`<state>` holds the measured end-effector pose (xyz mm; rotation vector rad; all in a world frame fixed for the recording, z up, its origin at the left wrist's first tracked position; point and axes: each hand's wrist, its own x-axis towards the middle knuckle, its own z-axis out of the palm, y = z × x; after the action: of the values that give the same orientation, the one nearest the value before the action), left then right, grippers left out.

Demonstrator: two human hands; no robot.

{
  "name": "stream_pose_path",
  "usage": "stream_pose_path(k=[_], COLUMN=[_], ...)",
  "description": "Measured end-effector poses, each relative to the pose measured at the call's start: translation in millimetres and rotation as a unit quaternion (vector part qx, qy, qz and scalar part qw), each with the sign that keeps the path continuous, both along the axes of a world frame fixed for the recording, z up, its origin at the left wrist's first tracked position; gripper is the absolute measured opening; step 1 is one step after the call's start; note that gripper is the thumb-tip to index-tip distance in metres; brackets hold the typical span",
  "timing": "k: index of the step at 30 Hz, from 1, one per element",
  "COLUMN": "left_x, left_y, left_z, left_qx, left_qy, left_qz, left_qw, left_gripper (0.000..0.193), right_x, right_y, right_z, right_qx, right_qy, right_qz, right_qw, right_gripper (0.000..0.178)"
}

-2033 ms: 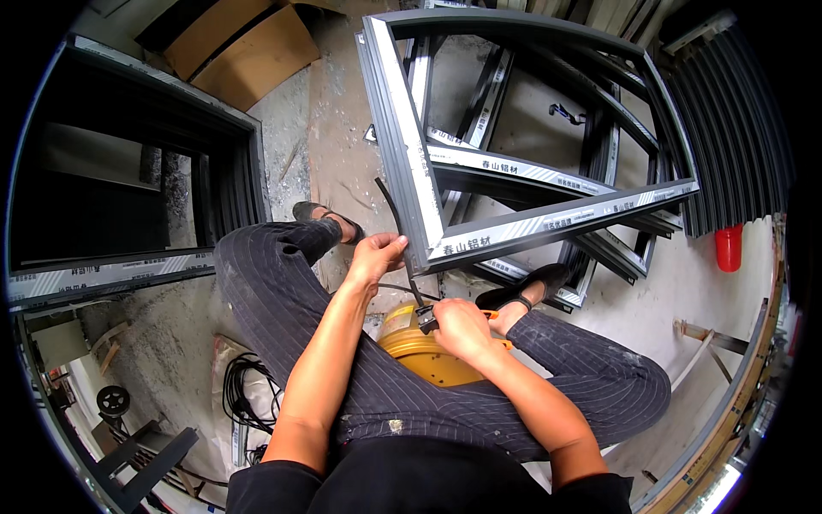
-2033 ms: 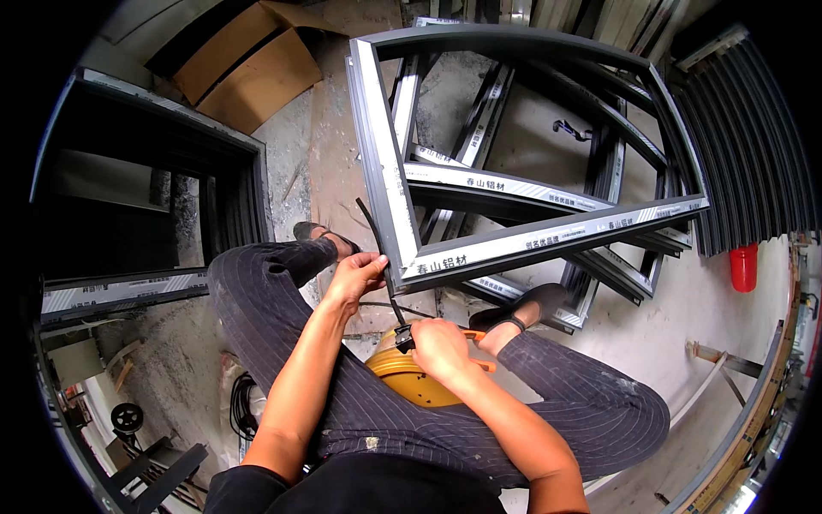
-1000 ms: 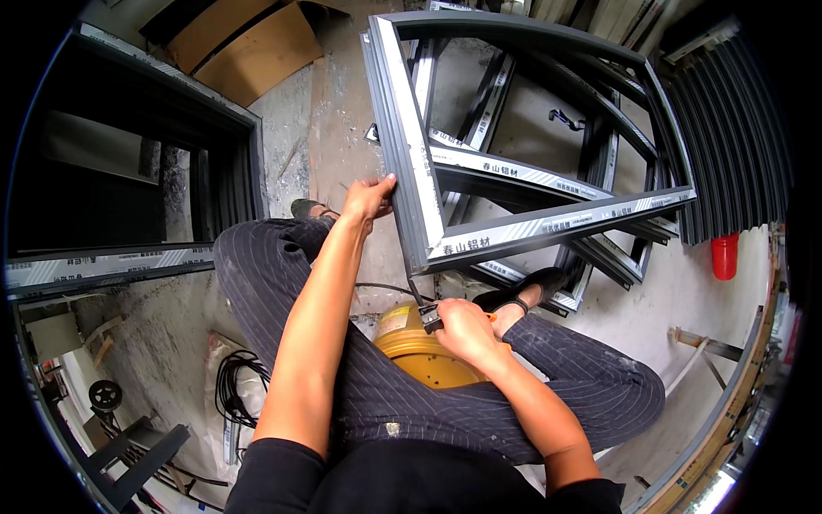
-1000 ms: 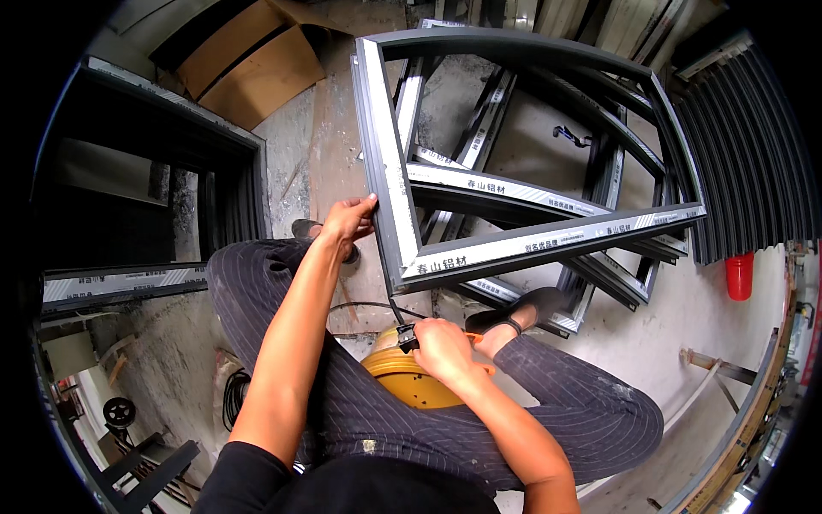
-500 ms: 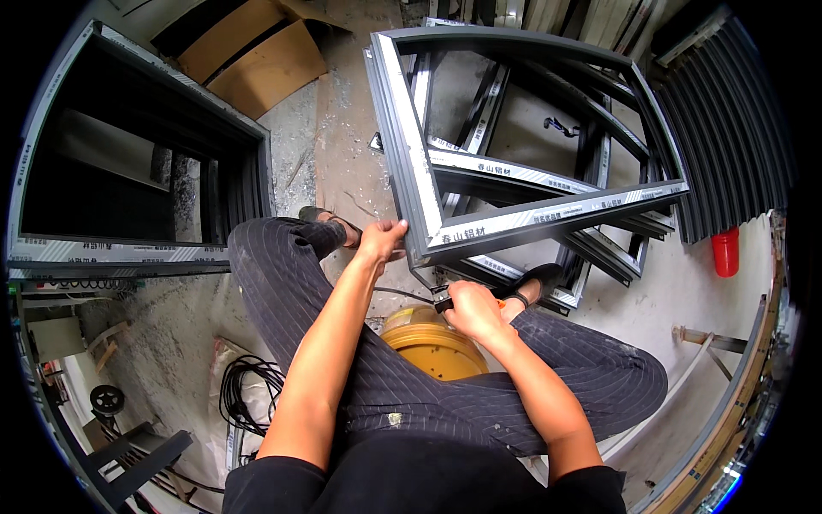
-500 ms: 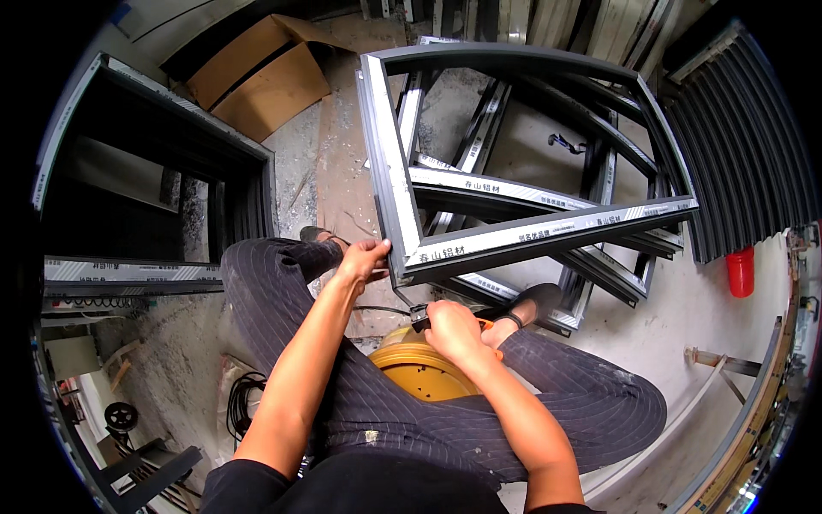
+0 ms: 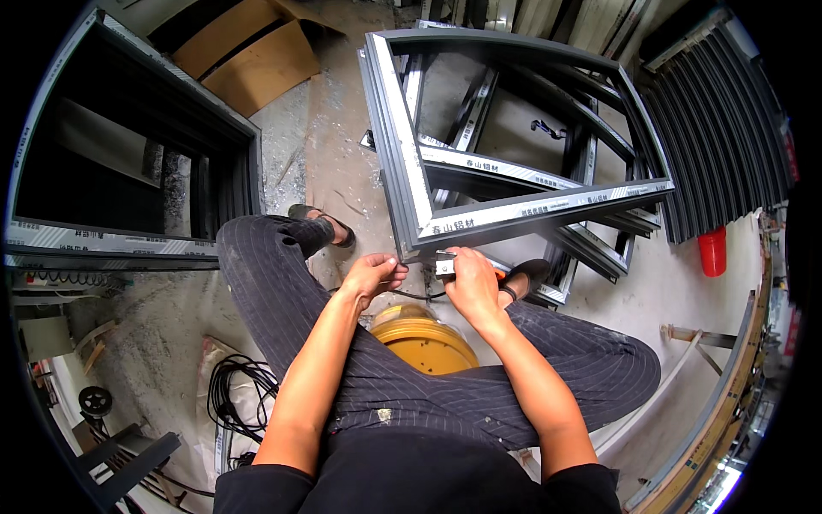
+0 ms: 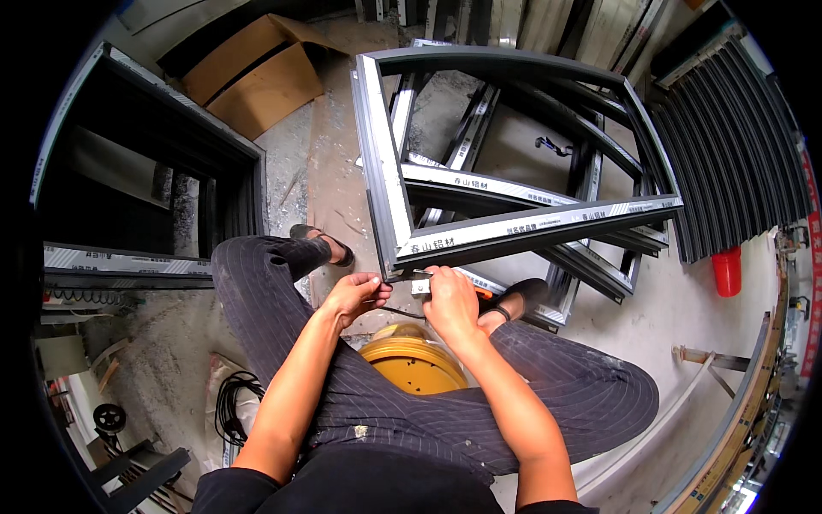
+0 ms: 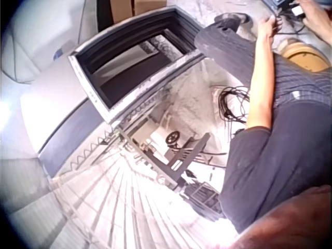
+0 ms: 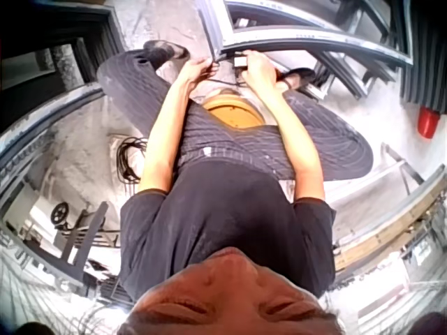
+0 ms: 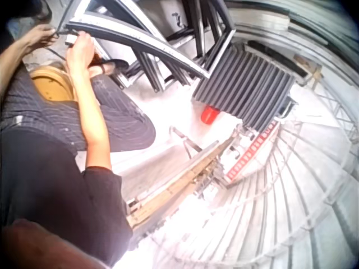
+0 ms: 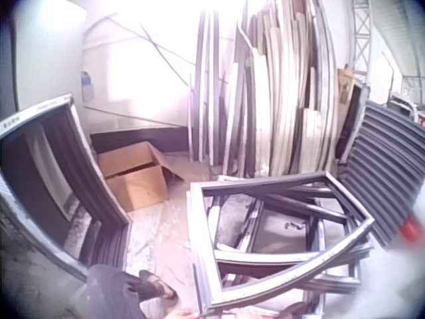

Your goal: The person sits on the floor and assembles a metal window frame by inserting a black rubber seal into the grooves of the frame. They use pliers to cut the seal and tuck it into place along the edges.

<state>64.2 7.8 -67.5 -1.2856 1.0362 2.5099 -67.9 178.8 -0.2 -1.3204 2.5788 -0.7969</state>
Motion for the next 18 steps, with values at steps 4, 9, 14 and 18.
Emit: stream_pose_path(k=[4,9,14,18], left_x=[0,-8,-9,-9], left_y=[5,16,30,25], left_z=[-3,-6,-14,-5], left_qx=[-0.008,-0.082,-0.174,-0.155], left_qy=[0.058,0.038,0.039,0.049], left_qz=[-0.025,0.008,0.015,-0.03], left_qw=[0.998,0.996,0.984,0.986], left_gripper=[0.025,0.015,0.012,0.016], right_x=[0,-1,-6,-8], right_y=[-4,-3,3,3], right_z=[0,-7,-24,-21], right_qx=[-0.049,-0.06,-0.016,0.02], right_qy=[0.027,0.032,0.035,0.013], right_qz=[-0.002,-0.005,0.001,-0.002], right_qw=[0.998,0.998,0.999,1.0], right_gripper=[0.037,0.035,0.036,0.032])
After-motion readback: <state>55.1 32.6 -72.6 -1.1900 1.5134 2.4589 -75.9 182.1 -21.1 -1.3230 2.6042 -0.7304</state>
